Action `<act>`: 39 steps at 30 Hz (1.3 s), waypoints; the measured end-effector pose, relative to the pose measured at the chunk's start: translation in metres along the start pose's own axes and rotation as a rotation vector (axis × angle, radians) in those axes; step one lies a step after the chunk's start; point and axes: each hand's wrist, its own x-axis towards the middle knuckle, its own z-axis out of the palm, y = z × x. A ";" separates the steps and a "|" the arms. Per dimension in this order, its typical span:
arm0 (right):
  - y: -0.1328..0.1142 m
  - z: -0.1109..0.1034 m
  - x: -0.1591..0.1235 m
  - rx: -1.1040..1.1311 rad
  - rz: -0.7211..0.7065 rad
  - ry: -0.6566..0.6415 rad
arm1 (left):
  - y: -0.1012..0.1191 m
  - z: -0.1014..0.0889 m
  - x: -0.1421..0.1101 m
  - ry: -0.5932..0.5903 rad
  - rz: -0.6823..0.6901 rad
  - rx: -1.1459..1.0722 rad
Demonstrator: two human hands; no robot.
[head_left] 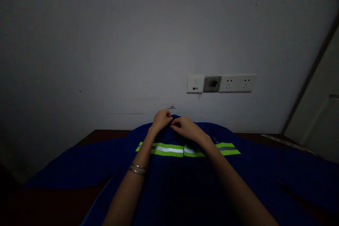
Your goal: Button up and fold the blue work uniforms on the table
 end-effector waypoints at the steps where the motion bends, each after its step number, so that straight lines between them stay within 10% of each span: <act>1: -0.001 0.007 0.001 -0.053 0.051 -0.021 | -0.001 0.001 0.001 0.001 -0.013 -0.030; 10: 0.028 0.061 0.006 0.037 0.163 0.022 | -0.005 0.004 0.005 0.017 -0.033 -0.187; 25: 0.032 0.069 0.005 0.084 0.109 -0.133 | -0.012 0.007 0.009 0.136 -0.135 -0.143; 34: 0.034 0.045 0.006 0.049 0.058 -0.219 | -0.004 0.004 0.005 0.170 -0.145 -0.060; 39: 0.044 0.001 -0.001 0.010 0.169 -0.043 | 0.001 0.006 0.003 0.185 -0.122 -0.022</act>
